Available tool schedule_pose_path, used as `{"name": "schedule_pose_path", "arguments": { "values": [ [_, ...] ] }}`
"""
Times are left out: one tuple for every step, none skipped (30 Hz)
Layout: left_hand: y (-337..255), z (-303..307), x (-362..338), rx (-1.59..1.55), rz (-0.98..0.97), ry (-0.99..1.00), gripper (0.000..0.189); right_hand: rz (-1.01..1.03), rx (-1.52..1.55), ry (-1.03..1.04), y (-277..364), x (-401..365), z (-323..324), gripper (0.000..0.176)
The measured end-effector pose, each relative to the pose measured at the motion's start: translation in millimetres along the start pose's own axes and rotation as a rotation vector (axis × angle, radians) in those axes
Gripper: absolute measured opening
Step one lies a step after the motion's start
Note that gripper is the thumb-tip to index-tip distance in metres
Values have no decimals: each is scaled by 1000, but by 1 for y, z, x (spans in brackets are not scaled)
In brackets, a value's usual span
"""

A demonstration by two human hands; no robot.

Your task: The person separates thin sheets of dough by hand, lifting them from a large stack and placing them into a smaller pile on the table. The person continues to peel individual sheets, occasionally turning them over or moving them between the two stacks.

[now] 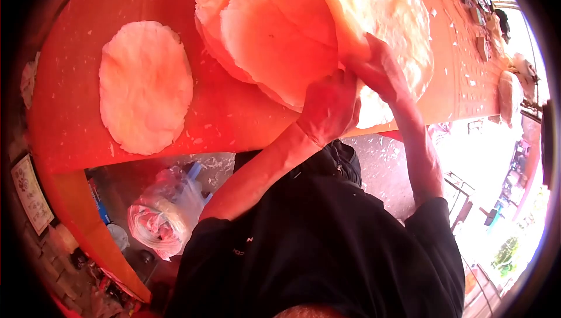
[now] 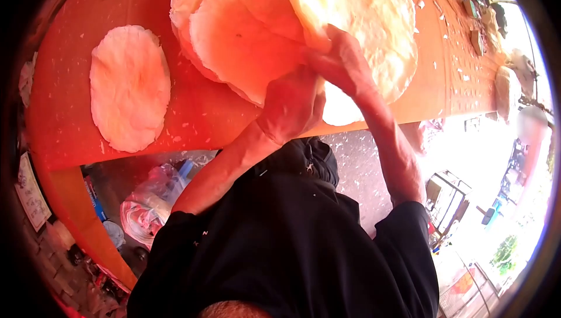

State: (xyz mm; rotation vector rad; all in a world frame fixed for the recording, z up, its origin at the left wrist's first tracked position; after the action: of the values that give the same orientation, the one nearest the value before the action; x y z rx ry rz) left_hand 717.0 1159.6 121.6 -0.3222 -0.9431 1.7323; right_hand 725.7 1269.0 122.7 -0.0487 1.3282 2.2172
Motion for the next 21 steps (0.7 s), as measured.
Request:
{"name": "schedule_pose_path", "arguments": {
  "values": [
    [-7, 7, -2, 27, -41, -36, 53, 1, 207, -42, -8, -2, 4, 31],
    [-11, 13, -4, 27, -36, -39, 53, 1, 205, -37, -1, -5, 7, 31],
    [-1, 20, -4, -275, 51, -51, 50, -39, 166, -12, 8, -7, 11, 29],
    [11, 20, -5, -576, 136, -61, 47, -78, 128, 11, 12, -8, 16, 29],
    [22, 13, -15, -240, 13, -39, 41, 31, 196, 29, 19, -6, 24, 31],
    [36, 15, -14, -236, 6, -36, 41, -9, 286, 89, 15, -2, 32, 61],
    [81, 13, -20, -739, 280, -131, 39, 32, 390, 160, 51, -6, 39, 50],
    [113, -3, -38, -1236, 568, -225, 38, -15, 344, 131, 87, -12, 51, 42],
    [127, 11, -43, -1359, 593, -312, 39, 127, 417, 16, 115, -19, 64, 37],
    [139, 34, -49, -1378, 554, -392, 39, 215, 422, -41, 129, -27, 79, 36],
    [153, 60, -55, -1395, 517, -475, 39, 265, 443, -96, 133, -32, 99, 34],
    [165, 87, -60, -1403, 468, -536, 39, 297, 466, -153, 130, -36, 118, 33],
    [174, 113, -67, -1407, 418, -586, 39, 304, 499, -208, 117, -40, 132, 32],
    [181, 134, -74, -1421, 362, -632, 39, 258, 523, -244, 94, -35, 143, 32],
    [185, 153, -83, -1444, 307, -660, 39, 183, 548, -269, 65, -25, 148, 31],
    [183, 167, -91, -1477, 284, -666, 39, 74, 576, -271, 28, -7, 146, 31],
    [177, 170, -99, -1511, 324, -651, 42, -40, 621, -255, -11, 12, 133, 30],
    [171, 171, -106, -1544, 358, -637, 44, 46, 634, -60, 7, 33, 87, 27],
    [185, 164, -118, -1514, 421, -712, 52, -78, 692, -74, -25, 53, 65, 29],
    [211, 144, -137, -1524, 550, -707, 50, -87, 776, 201, -45, 75, 33, 29],
    [224, 140, -145, -1298, 566, -696, 43, -150, 646, 187, -58, 81, 16, 31]
  ]
}}
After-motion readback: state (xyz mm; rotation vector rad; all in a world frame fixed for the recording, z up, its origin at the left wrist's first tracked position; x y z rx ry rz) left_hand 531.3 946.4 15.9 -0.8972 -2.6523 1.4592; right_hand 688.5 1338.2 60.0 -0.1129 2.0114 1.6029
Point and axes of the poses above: each hand's wrist, its own x-axis towards the middle knuckle, its own z-axis out of the back of the hand, y = z × x, the point moved 10 cm from there along x, towards the middle knuckle, and after that the axes turned 9 degrees about y, right-handed, at the moved point
